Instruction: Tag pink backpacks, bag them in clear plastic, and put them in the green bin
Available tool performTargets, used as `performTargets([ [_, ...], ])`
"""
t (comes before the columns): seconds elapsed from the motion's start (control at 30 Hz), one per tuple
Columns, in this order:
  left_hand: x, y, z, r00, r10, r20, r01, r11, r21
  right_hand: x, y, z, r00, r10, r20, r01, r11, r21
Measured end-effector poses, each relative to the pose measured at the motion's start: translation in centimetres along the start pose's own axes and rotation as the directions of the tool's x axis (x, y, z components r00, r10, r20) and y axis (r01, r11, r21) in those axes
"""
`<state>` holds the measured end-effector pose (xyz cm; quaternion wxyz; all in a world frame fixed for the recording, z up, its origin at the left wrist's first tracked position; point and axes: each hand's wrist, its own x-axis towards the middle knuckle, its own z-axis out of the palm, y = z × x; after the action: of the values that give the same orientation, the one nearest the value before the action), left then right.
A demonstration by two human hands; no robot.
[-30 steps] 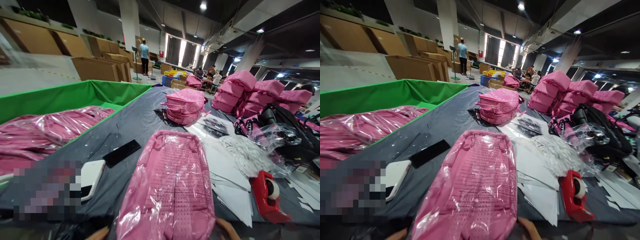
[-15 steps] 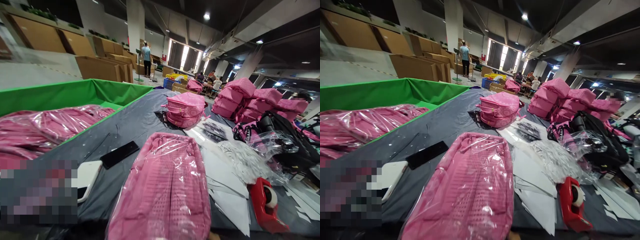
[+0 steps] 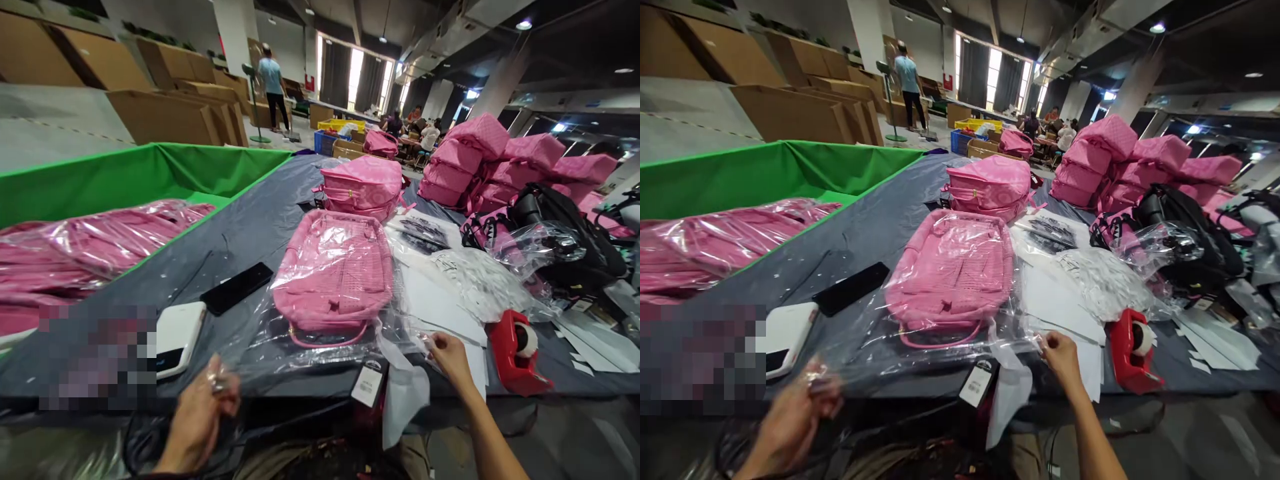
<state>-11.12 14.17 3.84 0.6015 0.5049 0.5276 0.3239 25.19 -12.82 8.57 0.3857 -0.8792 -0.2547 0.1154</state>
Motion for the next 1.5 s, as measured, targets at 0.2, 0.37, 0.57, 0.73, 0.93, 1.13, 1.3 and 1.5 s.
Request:
performTargets([
  [0.2,-4.5,-2.0,6.9,0.709,0.028,0.705,-0.267,0.935,0.231,-7.1,-0.2,2.5,0.974,-0.079,0.211,0.063,0.995,0.08],
  [0.37,-1.9,-0.5,14.6,0.569,0.0,0.822,-0.39,0.88,0.271,-7.9,-2.3,6.1,0.976,-0.138,0.166,0.184,0.934,-0.307],
  [0.57,-2.4,-0.1,15.4,0.556,-0.19,0.809,0.004,0.974,0.226,-8.6,-0.1,2.6,0.948,-0.033,0.317,0.122,0.957,-0.263],
  [0.73,-4.8,2.0,14.5,0.503,-0.235,0.832,0.222,0.965,0.139,-10.3,-0.3,3.2,0.865,-0.113,0.488,-0.011,0.969,0.245],
  [0.93,-5.1,1.8,15.6,0.667,-0.016,0.745,-0.089,0.991,0.101,-12.0,-0.6,5.7,0.805,-0.15,0.574,-0.228,0.815,0.533],
  [1.13,-4.6,1.1,16.1,0.61,0.025,0.792,-0.181,0.977,0.109,-12.7,-0.3,5.0,0.797,-0.182,0.575,-0.214,0.807,0.551],
  [1.3,-3.6,-0.5,16.9,0.539,0.108,0.835,-0.49,0.847,0.207,-11.9,-0.5,6.8,0.912,0.035,0.408,-0.245,0.845,0.475],
  [1.5,-4.7,1.3,16.2,0.181,0.161,0.97,-0.98,0.116,0.163,-12.8,0.6,9.7,0.999,-0.045,0.031,0.045,0.999,0.007],
])
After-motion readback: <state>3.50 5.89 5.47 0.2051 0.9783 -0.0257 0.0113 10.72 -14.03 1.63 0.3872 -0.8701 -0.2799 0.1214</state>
